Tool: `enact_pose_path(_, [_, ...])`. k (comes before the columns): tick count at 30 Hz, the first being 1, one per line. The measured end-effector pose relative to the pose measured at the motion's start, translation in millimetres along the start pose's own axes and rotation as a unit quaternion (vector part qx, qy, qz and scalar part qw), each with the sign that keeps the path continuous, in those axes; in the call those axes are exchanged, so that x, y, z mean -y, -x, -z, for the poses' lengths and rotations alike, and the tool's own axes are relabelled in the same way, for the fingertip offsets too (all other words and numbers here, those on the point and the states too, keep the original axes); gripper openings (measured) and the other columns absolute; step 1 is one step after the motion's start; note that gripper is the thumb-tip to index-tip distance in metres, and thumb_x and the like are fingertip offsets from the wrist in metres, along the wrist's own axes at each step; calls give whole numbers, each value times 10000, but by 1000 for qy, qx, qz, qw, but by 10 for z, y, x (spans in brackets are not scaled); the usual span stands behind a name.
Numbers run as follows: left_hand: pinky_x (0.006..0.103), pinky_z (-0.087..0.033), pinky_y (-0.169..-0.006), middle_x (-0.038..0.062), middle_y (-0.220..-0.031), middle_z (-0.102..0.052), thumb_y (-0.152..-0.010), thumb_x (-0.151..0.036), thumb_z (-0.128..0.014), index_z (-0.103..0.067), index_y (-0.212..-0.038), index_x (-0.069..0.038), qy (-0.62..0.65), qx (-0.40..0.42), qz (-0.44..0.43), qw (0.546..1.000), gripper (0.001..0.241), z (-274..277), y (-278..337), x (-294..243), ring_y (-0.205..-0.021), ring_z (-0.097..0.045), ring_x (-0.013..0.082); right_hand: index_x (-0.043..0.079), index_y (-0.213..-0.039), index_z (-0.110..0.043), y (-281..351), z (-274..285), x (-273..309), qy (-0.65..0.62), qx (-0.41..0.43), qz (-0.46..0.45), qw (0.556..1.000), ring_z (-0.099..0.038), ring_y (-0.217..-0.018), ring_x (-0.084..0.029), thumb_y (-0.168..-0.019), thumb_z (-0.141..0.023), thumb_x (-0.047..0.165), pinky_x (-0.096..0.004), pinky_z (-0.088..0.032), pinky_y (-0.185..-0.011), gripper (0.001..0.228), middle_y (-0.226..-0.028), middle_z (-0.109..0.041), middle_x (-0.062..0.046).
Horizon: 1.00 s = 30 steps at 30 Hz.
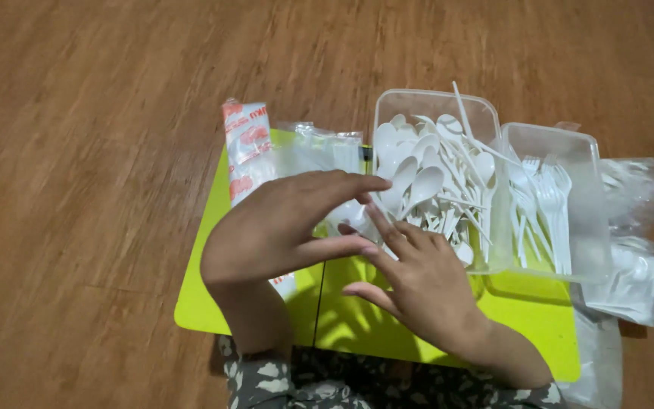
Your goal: The person is organizing plastic cutlery by placing individual forks and spoons into small plastic bags.
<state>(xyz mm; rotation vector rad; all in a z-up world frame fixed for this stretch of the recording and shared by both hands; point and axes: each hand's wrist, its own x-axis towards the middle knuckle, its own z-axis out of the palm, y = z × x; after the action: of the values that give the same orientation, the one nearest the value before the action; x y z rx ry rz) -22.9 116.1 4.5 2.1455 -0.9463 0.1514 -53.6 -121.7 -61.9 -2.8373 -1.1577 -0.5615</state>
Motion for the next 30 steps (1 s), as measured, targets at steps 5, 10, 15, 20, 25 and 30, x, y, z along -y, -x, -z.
enact_pose_path(5, [346, -568, -840, 83, -1248, -710, -874, -349, -741, -552, -1395, -88, 3, -54, 52, 997, 612, 254, 290, 19, -1106, -707, 206, 54, -1259, -632, -93, -669, 435, 80, -1, -28, 996, -604, -1117, -331, -867, -683, 446, -451, -484, -867, 557, -1551, -467, -237])
enact_pose_path(10, [352, -548, -849, 102, -1200, -722, -857, -373, -754, -547, -1410, -67, -13, -106, 121, 987, 665, 302, 442, 73, -1110, -696, 215, -18, -1304, -595, -41, -1021, 623, 152, 18, 2, 988, -575, -949, -274, -822, -620, 235, -403, -462, -777, 544, -991, -668, -169])
enact_pose_path(15, [353, -570, -846, 101, -1190, -725, -851, -319, -800, -543, -1395, -67, -6, -132, 96, 987, 652, 284, 435, 137, -1112, -710, 226, -3, -1067, -692, -57, -947, 612, 127, -82, 78, 985, -544, -783, -213, -806, -651, 115, -313, -418, -657, 289, -1329, -668, -197])
enact_pose_path(20, [344, -567, -819, 87, -1164, -730, -865, -308, -792, -564, -1375, -90, -1, -137, 107, 985, 600, 287, 385, 227, -1074, -718, 201, 19, -1058, -711, -157, -952, 557, 69, -162, 111, 978, -589, -701, -163, -837, -715, 80, -278, -419, -588, 229, -1058, -744, -114])
enact_pose_path(25, [335, -595, -797, 62, -1143, -757, -899, -382, -722, -662, -1288, -109, 16, -129, 218, 967, 479, 106, 133, 984, -1001, -737, 188, 39, -908, -698, -190, -1088, 527, 44, -192, 133, 971, -565, -662, -153, -867, -732, 78, -276, -405, -574, 66, -1101, -755, -132])
enact_pose_path(30, [360, -642, -661, 147, -1043, -787, -864, -295, -727, -779, -1157, -109, 109, 131, 395, 903, 351, -414, -303, 1941, -852, -780, 290, 88, -816, -706, -265, -1131, 517, 46, -294, 165, 940, -579, -605, -211, -946, -619, -2, -288, -463, -523, 181, -815, -649, -99])
